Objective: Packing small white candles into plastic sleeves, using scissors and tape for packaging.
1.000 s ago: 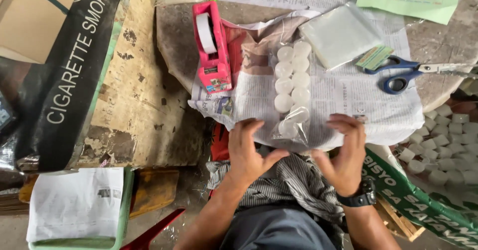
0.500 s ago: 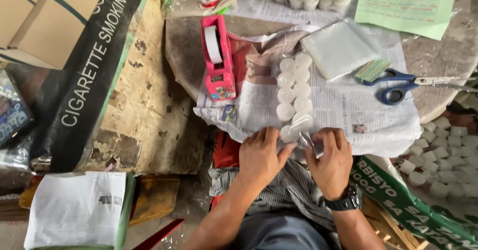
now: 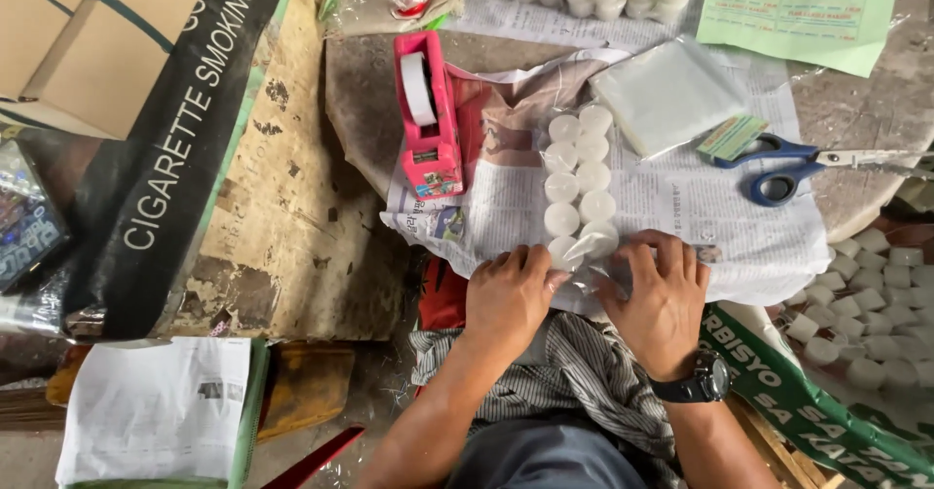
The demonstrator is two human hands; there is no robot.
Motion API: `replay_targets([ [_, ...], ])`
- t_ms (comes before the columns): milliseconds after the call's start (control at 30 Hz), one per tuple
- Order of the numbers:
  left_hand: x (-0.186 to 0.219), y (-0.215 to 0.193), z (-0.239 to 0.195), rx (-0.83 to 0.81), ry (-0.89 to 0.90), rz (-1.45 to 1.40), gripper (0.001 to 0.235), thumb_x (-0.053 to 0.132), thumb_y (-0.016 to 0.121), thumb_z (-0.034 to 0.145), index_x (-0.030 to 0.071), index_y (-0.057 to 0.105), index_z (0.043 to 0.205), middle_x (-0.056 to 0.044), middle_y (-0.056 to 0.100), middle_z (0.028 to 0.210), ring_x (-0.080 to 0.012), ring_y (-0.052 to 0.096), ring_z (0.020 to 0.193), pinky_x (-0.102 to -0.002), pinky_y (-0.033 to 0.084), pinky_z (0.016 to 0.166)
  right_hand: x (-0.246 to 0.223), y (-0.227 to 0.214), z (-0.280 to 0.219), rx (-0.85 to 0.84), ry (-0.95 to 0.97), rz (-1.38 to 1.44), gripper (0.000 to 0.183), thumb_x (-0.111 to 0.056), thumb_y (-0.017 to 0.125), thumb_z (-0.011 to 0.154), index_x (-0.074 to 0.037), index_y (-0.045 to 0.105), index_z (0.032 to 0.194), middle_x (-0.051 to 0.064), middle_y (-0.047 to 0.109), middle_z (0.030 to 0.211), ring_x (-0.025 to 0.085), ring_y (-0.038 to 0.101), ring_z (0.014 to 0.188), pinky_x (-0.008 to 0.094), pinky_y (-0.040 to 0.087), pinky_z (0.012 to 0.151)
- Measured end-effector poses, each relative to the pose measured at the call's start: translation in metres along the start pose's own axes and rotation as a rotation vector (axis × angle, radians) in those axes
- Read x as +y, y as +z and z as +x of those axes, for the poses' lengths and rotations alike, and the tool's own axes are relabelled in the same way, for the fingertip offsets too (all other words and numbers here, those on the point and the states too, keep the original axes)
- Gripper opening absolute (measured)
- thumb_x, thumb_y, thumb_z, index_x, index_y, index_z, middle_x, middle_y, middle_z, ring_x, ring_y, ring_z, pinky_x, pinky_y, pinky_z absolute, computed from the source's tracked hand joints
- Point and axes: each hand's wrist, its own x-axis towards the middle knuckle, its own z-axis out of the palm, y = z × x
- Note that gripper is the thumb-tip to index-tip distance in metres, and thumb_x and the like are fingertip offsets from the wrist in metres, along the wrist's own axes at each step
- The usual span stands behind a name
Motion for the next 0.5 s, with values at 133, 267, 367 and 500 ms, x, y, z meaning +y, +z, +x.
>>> replay_targets([
  [133,-0.003,-0.006,0.007,-0.047,0.042,-0.082,0.026,0.039,0.051,0.077,0.015,0.046,0.070,0.001,0.046,0.056,-0.0172,0.057,0.051,-0.029,0.046,0.047,-0.003,0.000,0.007,-0.027,0.014,-0.009,0.020,-0.030,0.067,0.065,-0.016,0.055,0.073,0.000,0.049,0.101,0.023,0.049,0.096,0.035,0.037,0.074],
  [267,-0.001,-0.004,0.012,-0.032,0.002,-0.057,0.036,0.048,0.052,0.075,0.014,0.045,0.067,0.000,0.045,0.054,-0.0177,0.057,0.049,-0.029,0.046,0.046,0.000,0.008,0.006,-0.012,-0.004,-0.013,0.018,-0.029,0.067,0.062,-0.019,0.052,0.066,-0.003,0.050,0.095,0.020,0.050,0.091,0.034,0.036,0.075],
  [367,-0.002,0.003,0.009,-0.044,0.032,-0.104,0.027,0.040,0.048,0.080,0.016,0.045,0.067,0.001,0.047,0.053,-0.0181,0.057,0.048,-0.029,0.046,0.046,0.005,0.018,0.003,0.030,0.011,-0.021,0.023,-0.035,0.067,0.064,-0.019,0.050,0.063,-0.002,0.050,0.088,0.021,0.051,0.087,0.034,0.037,0.075],
  [500,-0.002,0.006,0.008,-0.053,0.039,-0.131,0.025,0.036,0.044,0.082,0.016,0.043,0.068,0.001,0.047,0.053,-0.0181,0.058,0.049,-0.030,0.046,0.046,0.002,0.019,0.003,0.059,0.018,-0.009,0.028,-0.038,0.067,0.065,-0.019,0.048,0.061,-0.002,0.050,0.084,0.022,0.051,0.086,0.035,0.037,0.076],
])
